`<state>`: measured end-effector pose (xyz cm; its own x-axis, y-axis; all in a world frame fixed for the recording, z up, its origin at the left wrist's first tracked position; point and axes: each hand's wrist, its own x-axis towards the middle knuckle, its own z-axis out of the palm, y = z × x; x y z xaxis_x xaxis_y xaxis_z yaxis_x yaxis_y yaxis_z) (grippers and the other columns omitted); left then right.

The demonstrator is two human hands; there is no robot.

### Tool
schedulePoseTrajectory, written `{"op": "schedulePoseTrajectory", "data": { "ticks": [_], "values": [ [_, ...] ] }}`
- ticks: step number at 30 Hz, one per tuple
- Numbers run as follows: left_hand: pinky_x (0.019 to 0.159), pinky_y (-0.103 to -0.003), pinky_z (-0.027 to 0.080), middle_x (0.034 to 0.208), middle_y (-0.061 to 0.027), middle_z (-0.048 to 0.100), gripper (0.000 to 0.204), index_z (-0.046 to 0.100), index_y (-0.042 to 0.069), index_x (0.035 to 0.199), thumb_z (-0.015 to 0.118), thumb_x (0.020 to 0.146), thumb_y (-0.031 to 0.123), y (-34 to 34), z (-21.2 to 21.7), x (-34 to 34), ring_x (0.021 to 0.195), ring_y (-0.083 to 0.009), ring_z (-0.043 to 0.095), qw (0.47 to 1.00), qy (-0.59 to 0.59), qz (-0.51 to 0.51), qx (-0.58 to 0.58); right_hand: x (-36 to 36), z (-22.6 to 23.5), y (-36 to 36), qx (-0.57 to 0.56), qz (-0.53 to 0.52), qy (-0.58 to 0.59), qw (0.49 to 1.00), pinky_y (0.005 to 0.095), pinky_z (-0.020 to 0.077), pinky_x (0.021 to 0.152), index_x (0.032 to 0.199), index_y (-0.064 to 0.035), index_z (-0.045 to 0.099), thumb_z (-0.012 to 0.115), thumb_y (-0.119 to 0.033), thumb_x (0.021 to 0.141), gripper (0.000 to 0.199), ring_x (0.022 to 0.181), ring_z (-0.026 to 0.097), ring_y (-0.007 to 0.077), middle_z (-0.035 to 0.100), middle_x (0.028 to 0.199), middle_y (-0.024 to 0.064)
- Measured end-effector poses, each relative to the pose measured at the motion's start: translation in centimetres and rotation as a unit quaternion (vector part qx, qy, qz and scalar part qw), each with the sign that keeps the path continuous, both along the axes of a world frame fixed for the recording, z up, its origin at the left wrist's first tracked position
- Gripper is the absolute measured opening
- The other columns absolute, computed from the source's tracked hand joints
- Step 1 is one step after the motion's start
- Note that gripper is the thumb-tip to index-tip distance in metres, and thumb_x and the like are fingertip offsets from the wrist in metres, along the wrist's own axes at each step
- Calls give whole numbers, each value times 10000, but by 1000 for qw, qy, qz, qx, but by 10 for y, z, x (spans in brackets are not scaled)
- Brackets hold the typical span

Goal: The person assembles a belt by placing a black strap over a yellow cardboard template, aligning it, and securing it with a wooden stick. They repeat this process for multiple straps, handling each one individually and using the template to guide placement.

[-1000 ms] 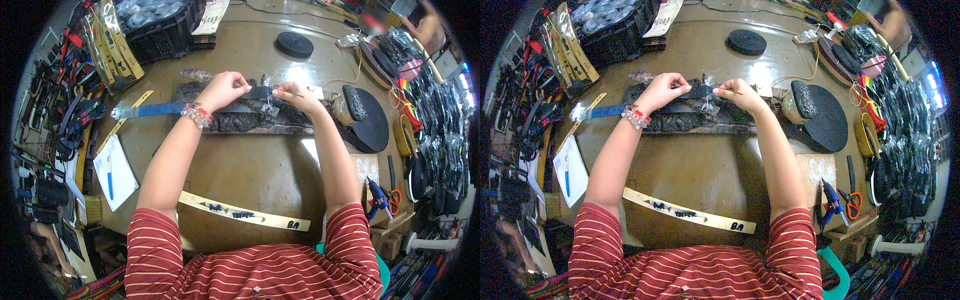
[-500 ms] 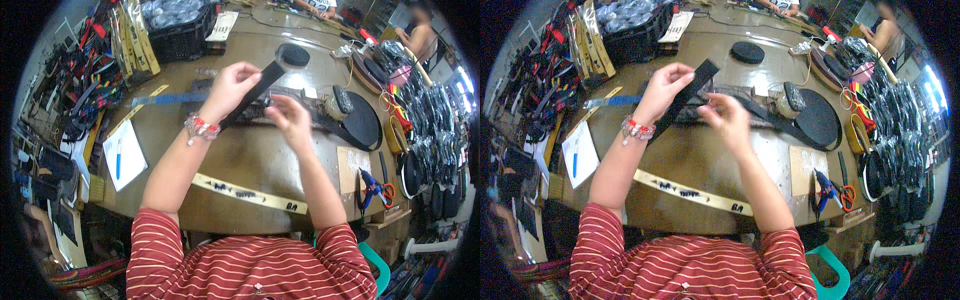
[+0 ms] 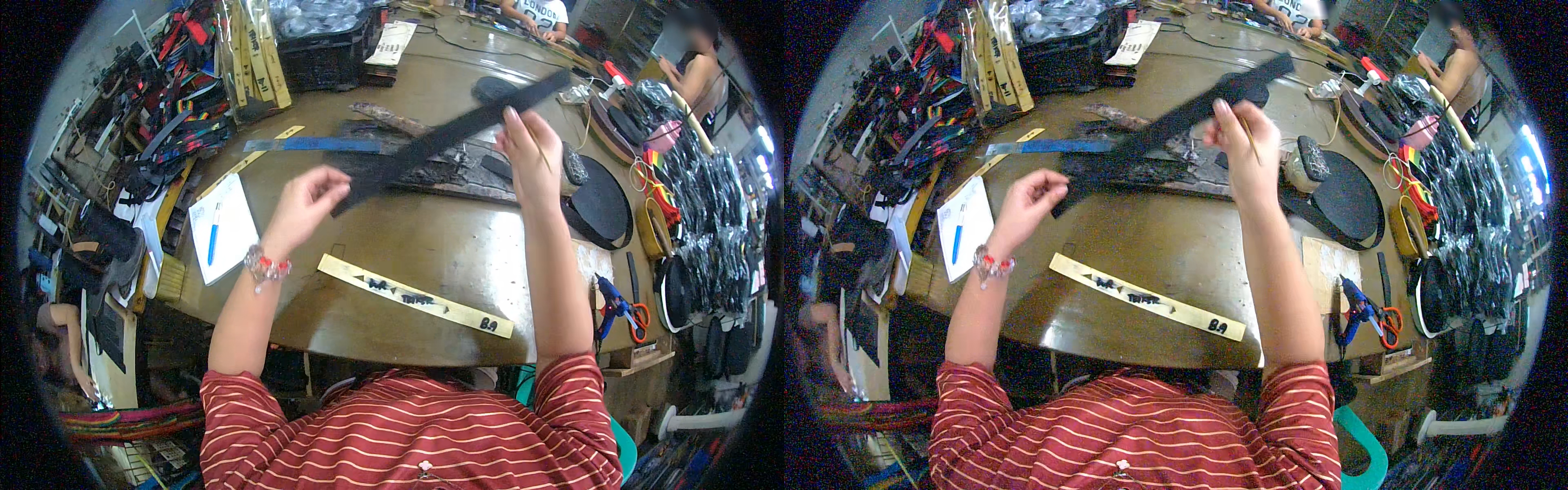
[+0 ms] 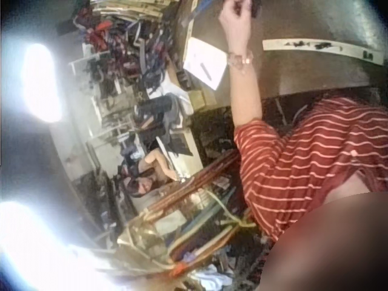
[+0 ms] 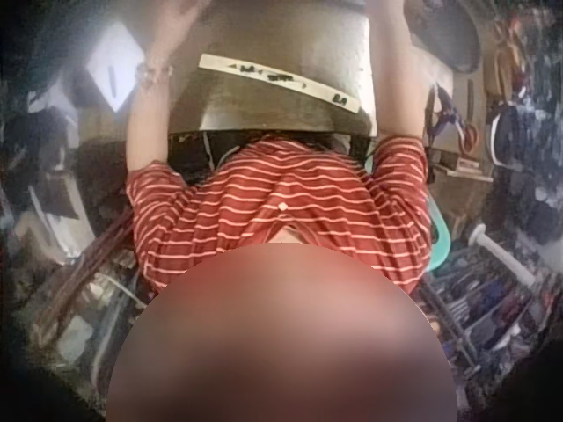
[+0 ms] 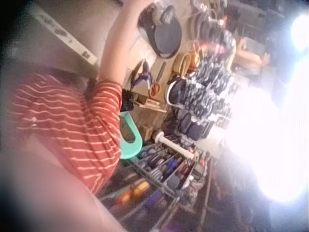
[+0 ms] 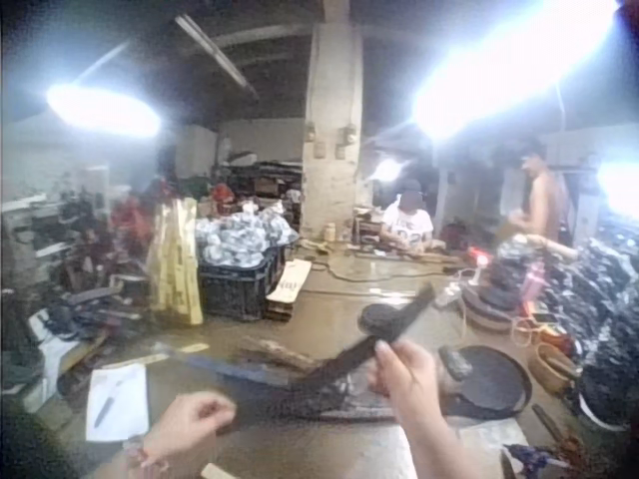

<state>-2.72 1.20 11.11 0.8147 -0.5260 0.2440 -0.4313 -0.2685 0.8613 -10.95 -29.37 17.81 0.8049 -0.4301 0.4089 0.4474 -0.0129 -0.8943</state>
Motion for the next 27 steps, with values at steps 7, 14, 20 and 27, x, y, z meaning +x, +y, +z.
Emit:
{"op": "schedulePoseTrajectory", "data": {
  "ticks": [7, 14, 20, 27],
  "values": [
    [722, -292, 497, 830, -96, 682, 212, 658, 60, 959, 661, 805, 206, 28, -28, 91, 778, -179, 646, 988, -81, 86, 101, 40, -34, -50, -188, -59, 152, 968, 226, 452, 644, 893, 30, 625, 587, -247, 891, 280, 737, 557, 99, 600, 797, 52],
    [860, -293, 466, 1060, -99, 590, 178, 605, 9, 1041, 511, 891, 12, 6, 38, 35, 965, -184, 594, 956, -238, 88, -149, -98, -134, -64, -175, -235, 141, 946, 226, 414, 605, 865, 19, 633, 581, -234, 898, 260, 673, 524, 84, 602, 741, 33],
    [741, -315, 512, 855, -127, 643, 143, 633, 9, 950, 551, 834, 27, -9, 123, -123, 747, -216, 627, 753, -144, -489, -417, -109, -161, -73, -241, -301, 153, 910, 245, 424, 646, 916, 4, 638, 556, -202, 906, 221, 701, 545, 109, 615, 764, 47],
    [774, -320, 506, 924, -132, 634, 165, 630, 0, 969, 520, 851, 35, -24, 124, -175, 814, -224, 621, 608, -13, -652, -452, -107, -167, -64, -287, -269, 191, 900, 290, 459, 679, 919, -5, 643, 586, -146, 871, 160, 765, 602, 192, 629, 830, 127]
  ]
}}
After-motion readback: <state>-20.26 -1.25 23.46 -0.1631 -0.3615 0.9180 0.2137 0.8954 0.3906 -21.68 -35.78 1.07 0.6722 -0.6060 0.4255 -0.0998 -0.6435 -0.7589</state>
